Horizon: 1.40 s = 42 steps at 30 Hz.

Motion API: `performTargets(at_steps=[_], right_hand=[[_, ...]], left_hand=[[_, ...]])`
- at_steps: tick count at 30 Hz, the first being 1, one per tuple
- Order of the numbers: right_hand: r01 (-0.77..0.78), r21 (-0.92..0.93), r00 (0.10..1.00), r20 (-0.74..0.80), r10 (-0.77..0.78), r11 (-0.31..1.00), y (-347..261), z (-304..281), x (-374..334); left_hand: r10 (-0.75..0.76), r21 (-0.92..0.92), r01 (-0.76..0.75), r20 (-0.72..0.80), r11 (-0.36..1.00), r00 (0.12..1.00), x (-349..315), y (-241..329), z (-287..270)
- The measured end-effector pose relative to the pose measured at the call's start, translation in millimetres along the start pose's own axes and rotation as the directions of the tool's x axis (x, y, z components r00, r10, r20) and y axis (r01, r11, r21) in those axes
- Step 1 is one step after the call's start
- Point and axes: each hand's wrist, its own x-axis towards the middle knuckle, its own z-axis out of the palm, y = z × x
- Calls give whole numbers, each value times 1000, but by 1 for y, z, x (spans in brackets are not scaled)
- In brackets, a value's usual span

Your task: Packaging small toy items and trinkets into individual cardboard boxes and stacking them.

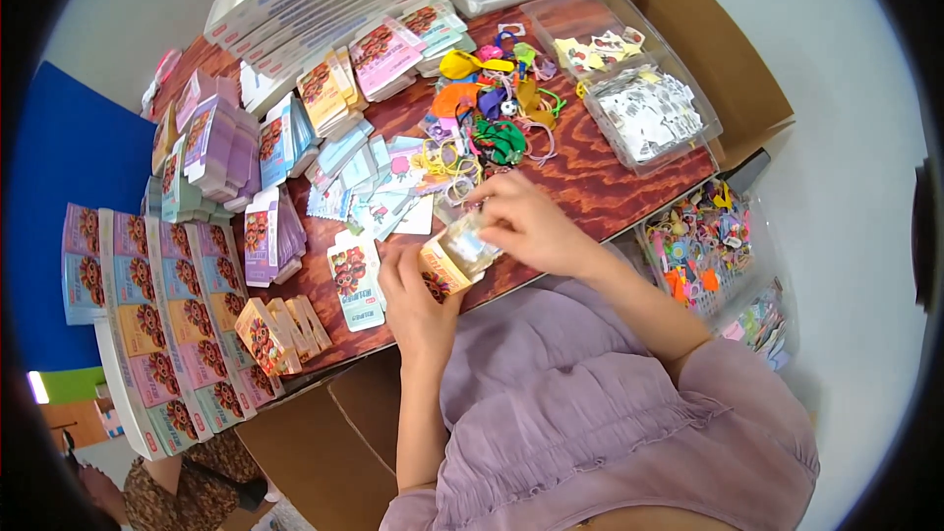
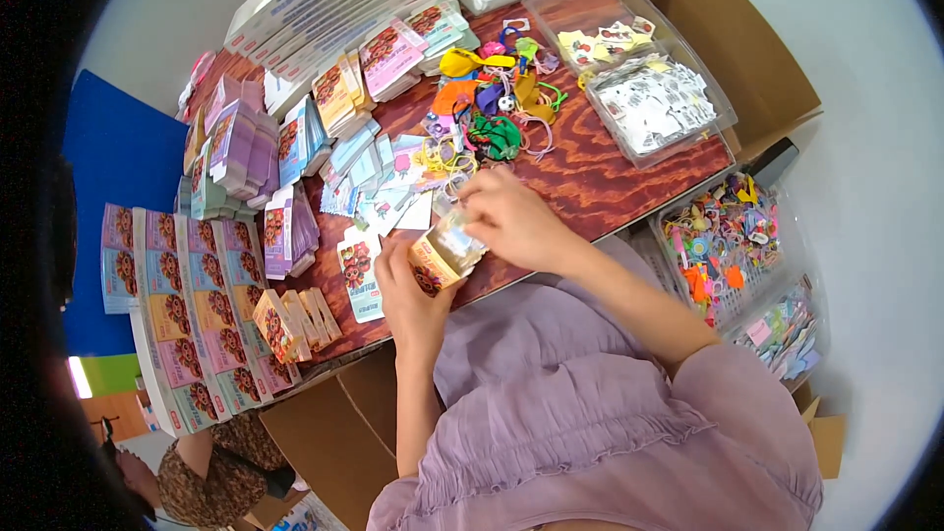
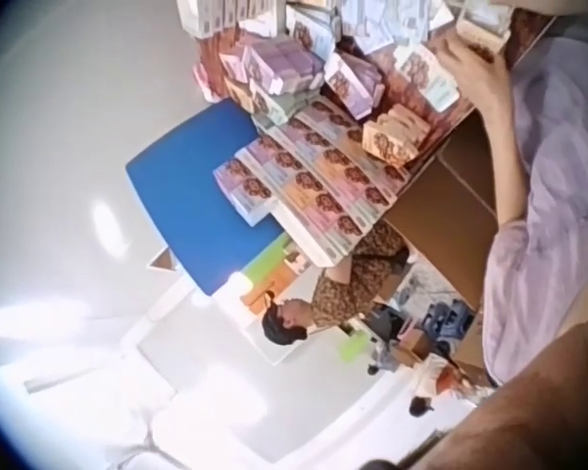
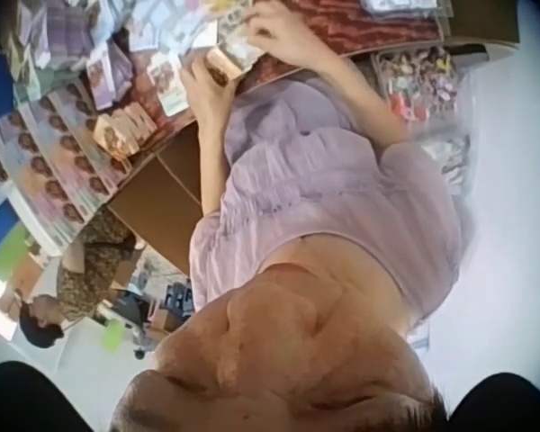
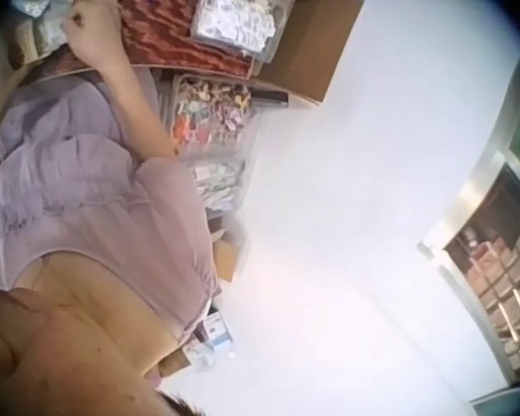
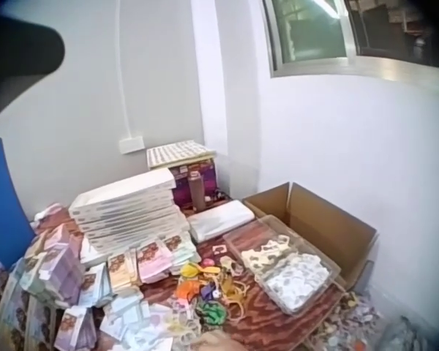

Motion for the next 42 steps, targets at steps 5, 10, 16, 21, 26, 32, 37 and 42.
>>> performTargets(at_steps=[5,10,16,21,26,32,37,42], right_hand=[[67,-143,996,76,-57,987,-18,26,-2],[44,40,992,118,-48,998,13,22,-2],[-415,-299,818,-536,209,859,53,-29,9],[-575,-342,791,-463,399,743,73,-28,17],[-181,712,831,-258,492,679,73,-73,16],[15,990,954,-56,295,139,95,-100,12],[74,997,784,-36,620,-35,76,-74,28],[126,982,816,-23,577,-140,81,-69,26]], left_hand=[[51,-114,-50,7,992,999,4,13,9],[48,-100,-48,6,994,999,0,3,9],[-25,-182,25,2,983,1000,3,1,0],[-11,-176,16,29,984,1000,6,6,0],[9,-226,-14,-21,974,1000,2,-8,-3],[-54,-306,56,15,950,998,5,1,-3],[-70,-299,85,59,950,996,3,-3,-3],[-74,-378,115,121,919,990,0,1,-4]])
